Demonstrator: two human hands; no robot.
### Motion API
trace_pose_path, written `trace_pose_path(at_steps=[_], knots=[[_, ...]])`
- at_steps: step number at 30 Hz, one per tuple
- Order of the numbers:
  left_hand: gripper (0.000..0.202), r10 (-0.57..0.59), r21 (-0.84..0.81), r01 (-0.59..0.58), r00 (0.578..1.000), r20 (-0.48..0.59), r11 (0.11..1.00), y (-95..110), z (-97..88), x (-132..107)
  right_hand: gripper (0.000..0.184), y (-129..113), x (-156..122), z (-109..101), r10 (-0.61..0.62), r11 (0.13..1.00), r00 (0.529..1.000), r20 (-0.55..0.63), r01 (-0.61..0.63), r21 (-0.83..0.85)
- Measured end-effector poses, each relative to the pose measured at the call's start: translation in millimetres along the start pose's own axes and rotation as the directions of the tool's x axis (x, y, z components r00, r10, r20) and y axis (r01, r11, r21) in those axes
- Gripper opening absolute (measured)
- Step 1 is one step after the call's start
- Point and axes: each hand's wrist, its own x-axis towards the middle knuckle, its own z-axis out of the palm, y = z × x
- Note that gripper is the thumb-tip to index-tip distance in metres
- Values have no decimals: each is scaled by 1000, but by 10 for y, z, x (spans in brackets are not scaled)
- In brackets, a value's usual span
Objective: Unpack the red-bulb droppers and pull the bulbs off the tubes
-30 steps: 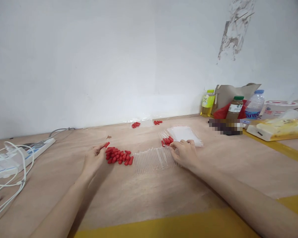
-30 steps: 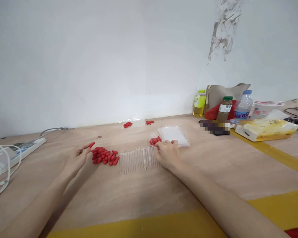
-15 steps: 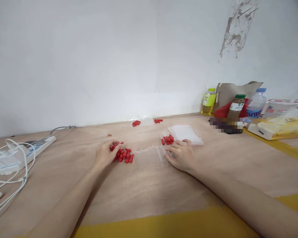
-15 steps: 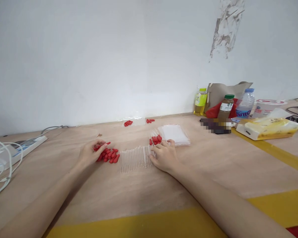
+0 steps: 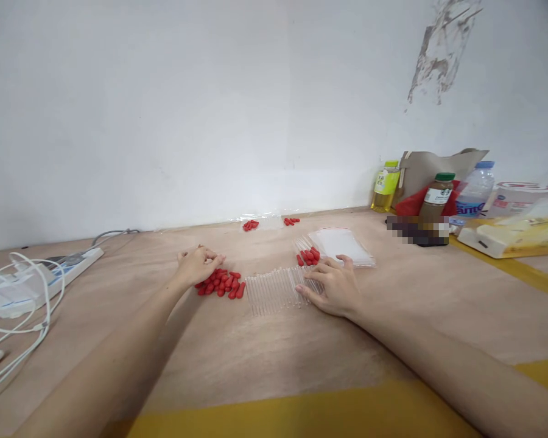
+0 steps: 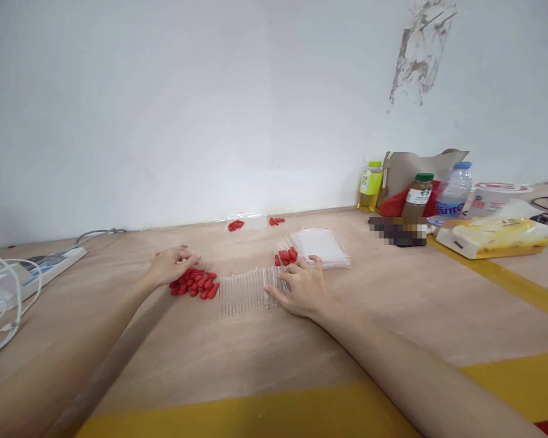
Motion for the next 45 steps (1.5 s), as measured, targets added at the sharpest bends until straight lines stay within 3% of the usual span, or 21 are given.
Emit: trace_pose_path(at_steps=[5, 13, 16, 20, 27, 31, 34, 36, 39, 42, 45], knots=[[35, -9, -63, 6, 999, -51, 998, 240, -23, 61, 30, 57, 47, -10, 104, 994, 991, -89, -106, -17], [16, 283, -195, -272, 958, 34, 942, 1409, 325, 162, 32, 321, 106, -132, 328, 943, 937, -121, -333, -26], [30, 313, -215, -301, 949, 24, 929, 1735, 447, 236, 30, 400, 121, -161, 385, 922, 913, -135, -388, 2], [44, 254, -169, -250, 967, 4, 953, 1929, 558, 327, 30, 427, 134, -182, 426, 904, 897, -116, -426, 26], [36, 178, -181, -178, 984, -14, 967, 1968, 528, 272, 27, 392, 111, -172, 398, 917, 910, -114, -394, 59], [31, 164, -210, -192, 976, -143, 959, 1709, 355, -56, 25, 411, 96, -128, 330, 943, 921, -207, -313, 113], [26, 303, -213, -382, 896, -325, 899, 1356, 271, -444, 45, 332, 87, -153, 103, 992, 959, -265, -79, 99], [22, 372, -155, -460, 840, -395, 874, 1133, 263, -698, 54, 219, 72, -189, -101, 993, 971, -216, 113, 44], [13, 471, -93, -569, 752, -462, 817, 937, 299, -960, 39, 35, 31, -203, -333, 941, 937, -103, 337, 18], [9, 492, -87, -606, 713, -500, 790, 924, 343, -1042, 22, -60, -10, -152, -400, 915, 913, -79, 403, 31], [9, 486, -96, -604, 716, -502, 791, 983, 360, -1017, 20, -68, -23, -108, -392, 917, 917, -73, 396, 44]])
